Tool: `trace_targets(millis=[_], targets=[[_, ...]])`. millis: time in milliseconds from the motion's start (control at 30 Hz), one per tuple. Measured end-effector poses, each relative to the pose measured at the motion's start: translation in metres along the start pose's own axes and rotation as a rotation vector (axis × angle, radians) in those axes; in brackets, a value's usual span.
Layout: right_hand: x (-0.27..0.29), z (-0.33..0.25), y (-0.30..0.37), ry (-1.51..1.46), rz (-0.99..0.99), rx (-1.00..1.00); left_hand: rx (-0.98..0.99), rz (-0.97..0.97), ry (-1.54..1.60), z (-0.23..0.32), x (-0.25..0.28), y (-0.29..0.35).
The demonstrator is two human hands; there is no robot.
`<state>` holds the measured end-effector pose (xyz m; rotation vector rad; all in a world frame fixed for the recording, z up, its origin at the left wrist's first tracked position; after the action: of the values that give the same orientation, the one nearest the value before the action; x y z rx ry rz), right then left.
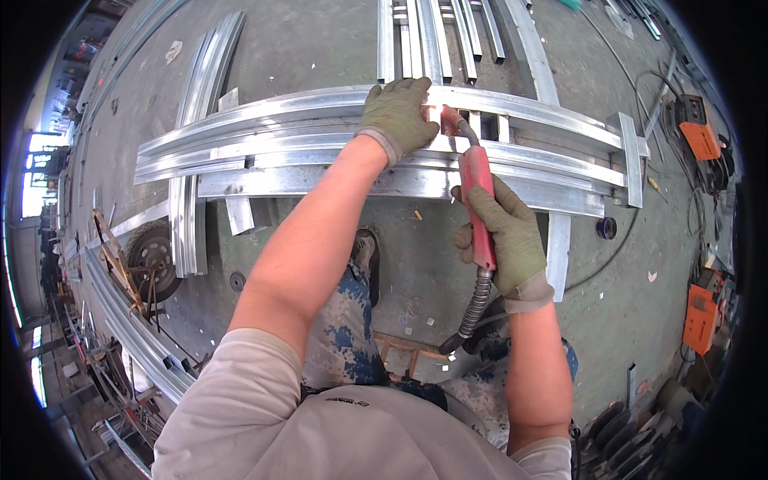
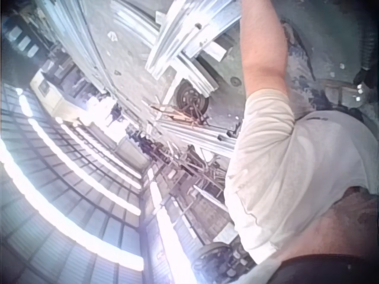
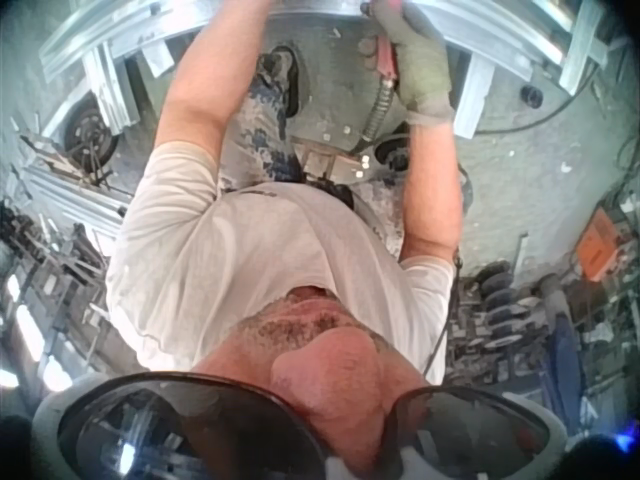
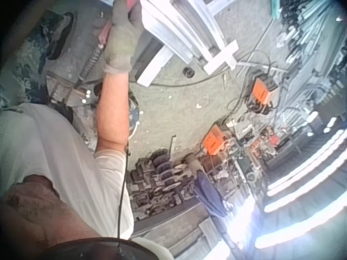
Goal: The person assembles a metal frame by placing small square metal pieces into slots on a long aluminum profile, then uses a welding torch to tack and weld the pieces in place. The person repositions the frame and continues welding along the length of the structure.
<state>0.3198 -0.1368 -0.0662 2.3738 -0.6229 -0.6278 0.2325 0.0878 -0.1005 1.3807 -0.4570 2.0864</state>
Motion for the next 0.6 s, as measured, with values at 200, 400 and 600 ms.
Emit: trace_targets(millis=[200,400,600], targets=[[0.000,0.001,0.003,-0.002,-0.078,0.035,0.079,0.011,0.001,-0.033,0.031,0.019],[-0.018,0.014,0.005,0.065,-0.138,-0.027,0.099,0.020,0.024,-0.039,0.032,0.025],[-0.019,0.019,-0.002,0.059,-0.103,-0.037,0.058,0.059,0.019,-0.040,0.022,0.021]])
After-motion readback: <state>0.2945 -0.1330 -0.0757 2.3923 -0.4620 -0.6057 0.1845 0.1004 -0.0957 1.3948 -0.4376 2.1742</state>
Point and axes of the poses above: each hand's wrist, its own y-axis away from the middle knuckle, its own x-axis out of the back of the hand, z = x × y, the point moved 6 cm from there along -y, towards the middle knuckle
